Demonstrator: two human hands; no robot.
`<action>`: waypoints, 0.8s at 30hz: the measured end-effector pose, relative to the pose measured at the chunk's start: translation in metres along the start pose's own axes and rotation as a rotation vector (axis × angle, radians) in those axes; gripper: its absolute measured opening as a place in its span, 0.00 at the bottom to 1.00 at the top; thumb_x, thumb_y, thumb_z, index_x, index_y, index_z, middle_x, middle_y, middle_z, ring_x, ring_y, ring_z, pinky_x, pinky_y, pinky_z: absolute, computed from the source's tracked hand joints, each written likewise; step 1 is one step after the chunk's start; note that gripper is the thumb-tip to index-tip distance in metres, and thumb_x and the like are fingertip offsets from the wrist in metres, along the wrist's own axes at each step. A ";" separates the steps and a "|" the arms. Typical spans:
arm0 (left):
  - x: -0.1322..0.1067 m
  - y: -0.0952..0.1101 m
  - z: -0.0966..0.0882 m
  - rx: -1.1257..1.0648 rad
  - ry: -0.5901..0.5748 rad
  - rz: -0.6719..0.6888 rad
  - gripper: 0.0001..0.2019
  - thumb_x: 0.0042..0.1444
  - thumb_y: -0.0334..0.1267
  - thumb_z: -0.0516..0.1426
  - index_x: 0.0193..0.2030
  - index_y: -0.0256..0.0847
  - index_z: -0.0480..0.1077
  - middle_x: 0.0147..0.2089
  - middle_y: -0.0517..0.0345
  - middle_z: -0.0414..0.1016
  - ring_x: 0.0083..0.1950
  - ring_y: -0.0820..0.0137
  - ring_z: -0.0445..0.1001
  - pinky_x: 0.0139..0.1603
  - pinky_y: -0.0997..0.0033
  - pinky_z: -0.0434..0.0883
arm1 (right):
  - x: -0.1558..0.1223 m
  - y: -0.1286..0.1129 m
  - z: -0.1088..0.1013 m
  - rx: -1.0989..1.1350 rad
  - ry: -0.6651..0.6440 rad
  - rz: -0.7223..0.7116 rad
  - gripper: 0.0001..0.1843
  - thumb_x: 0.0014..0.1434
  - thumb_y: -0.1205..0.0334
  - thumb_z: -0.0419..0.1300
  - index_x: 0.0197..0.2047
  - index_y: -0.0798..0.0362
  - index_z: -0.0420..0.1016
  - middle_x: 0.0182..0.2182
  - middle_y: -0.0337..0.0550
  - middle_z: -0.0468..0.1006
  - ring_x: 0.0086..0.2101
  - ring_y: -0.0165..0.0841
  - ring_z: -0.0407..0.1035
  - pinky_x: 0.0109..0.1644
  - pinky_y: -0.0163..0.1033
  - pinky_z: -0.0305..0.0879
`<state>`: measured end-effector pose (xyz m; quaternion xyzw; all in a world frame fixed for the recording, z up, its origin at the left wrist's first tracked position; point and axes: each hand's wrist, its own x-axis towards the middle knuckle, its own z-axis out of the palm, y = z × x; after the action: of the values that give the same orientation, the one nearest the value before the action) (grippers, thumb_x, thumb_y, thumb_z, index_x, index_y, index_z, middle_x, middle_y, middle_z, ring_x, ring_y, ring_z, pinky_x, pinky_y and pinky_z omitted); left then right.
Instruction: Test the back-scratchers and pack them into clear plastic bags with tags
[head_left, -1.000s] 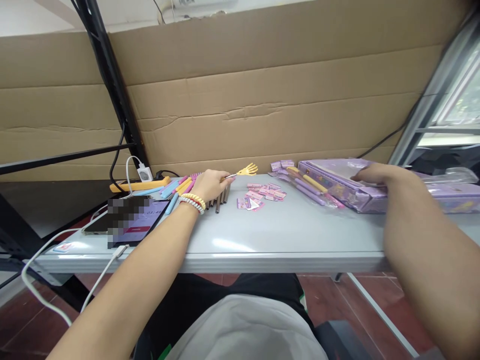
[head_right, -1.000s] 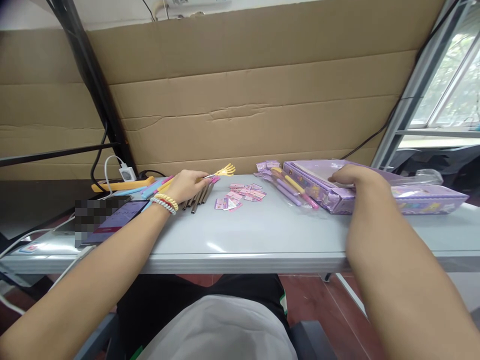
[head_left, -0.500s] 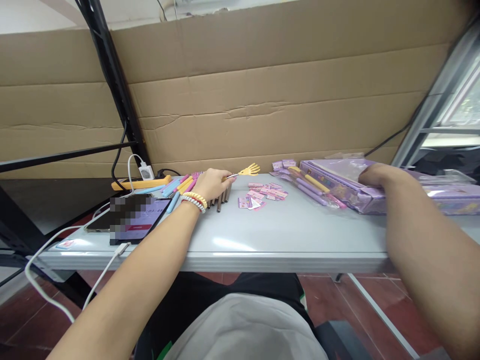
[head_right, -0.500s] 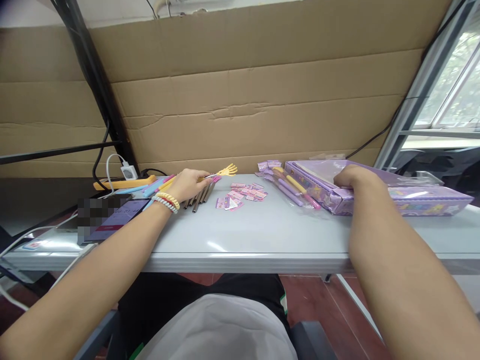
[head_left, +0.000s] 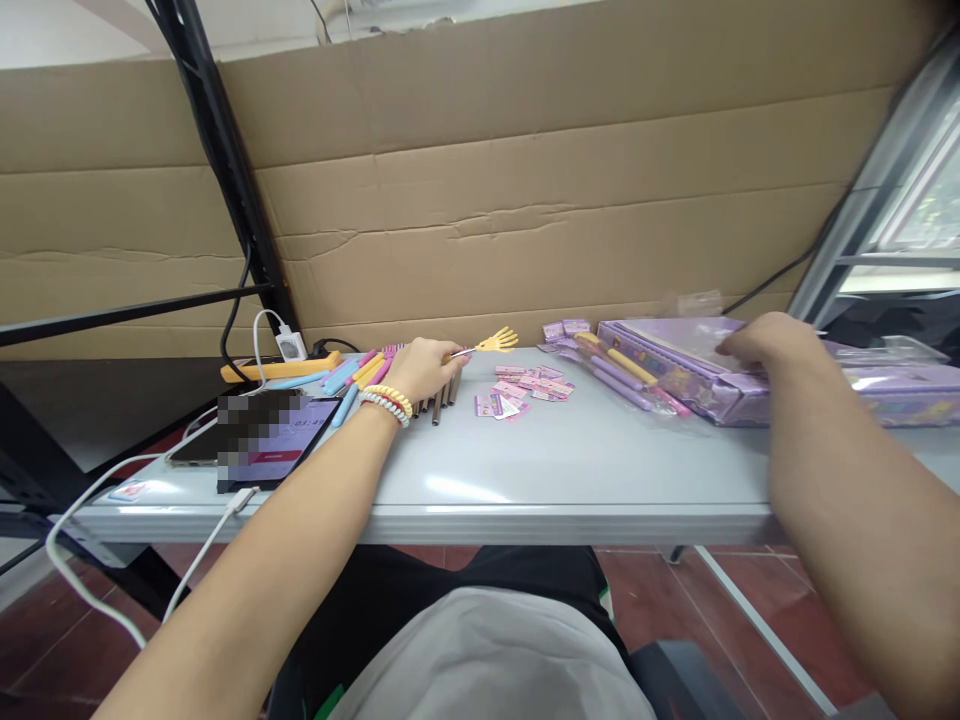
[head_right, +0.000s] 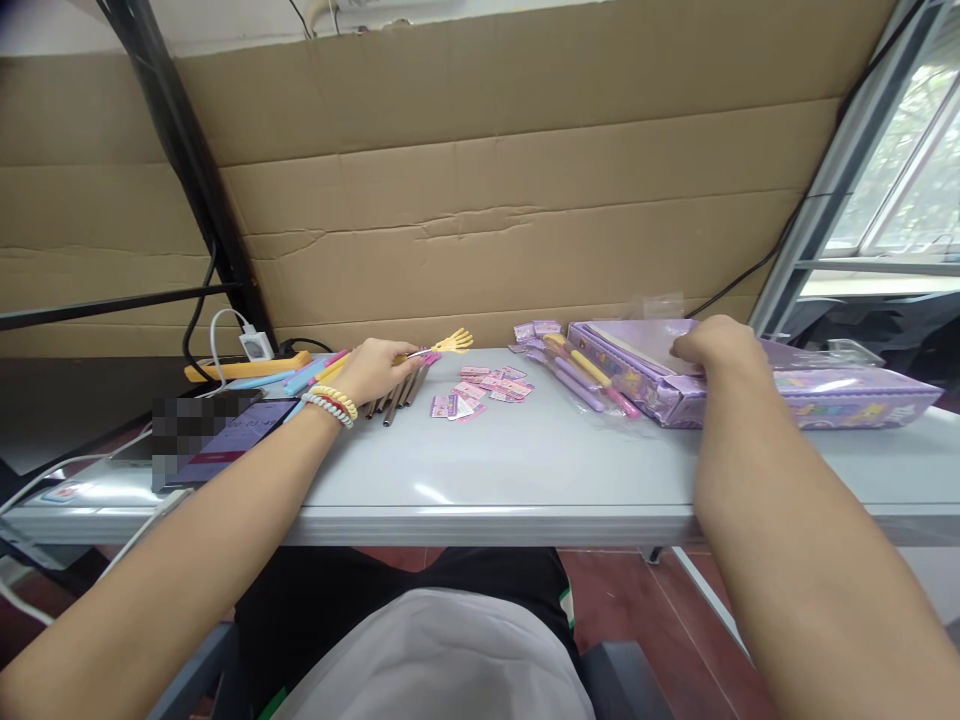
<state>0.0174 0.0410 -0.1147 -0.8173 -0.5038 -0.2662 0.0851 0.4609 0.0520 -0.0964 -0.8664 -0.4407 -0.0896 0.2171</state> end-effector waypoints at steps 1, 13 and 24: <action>0.000 0.000 0.000 -0.002 -0.001 0.002 0.20 0.58 0.52 0.49 0.49 0.48 0.74 0.45 0.54 0.79 0.47 0.62 0.74 0.42 0.69 0.67 | -0.003 -0.001 -0.003 0.002 -0.010 0.048 0.15 0.48 0.62 0.66 0.36 0.68 0.77 0.30 0.65 0.73 0.35 0.46 0.69 0.31 0.43 0.58; -0.002 0.004 -0.004 0.004 0.021 0.001 0.20 0.59 0.53 0.47 0.42 0.46 0.75 0.39 0.55 0.79 0.40 0.64 0.75 0.35 0.70 0.64 | -0.098 -0.094 -0.028 1.252 -0.032 -0.605 0.03 0.57 0.69 0.56 0.34 0.56 0.64 0.41 0.51 0.73 0.33 0.34 0.71 0.27 0.34 0.66; 0.000 0.003 -0.003 -0.003 0.090 -0.027 0.18 0.59 0.50 0.47 0.38 0.44 0.74 0.37 0.54 0.79 0.37 0.65 0.73 0.33 0.70 0.62 | -0.129 -0.122 0.007 1.152 -0.860 -0.835 0.14 0.43 0.63 0.64 0.19 0.57 0.61 0.49 0.49 0.71 0.36 0.35 0.71 0.32 0.35 0.68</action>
<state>0.0190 0.0377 -0.1118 -0.7978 -0.5100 -0.3047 0.1027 0.2860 0.0251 -0.1107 -0.3433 -0.7474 0.4157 0.3882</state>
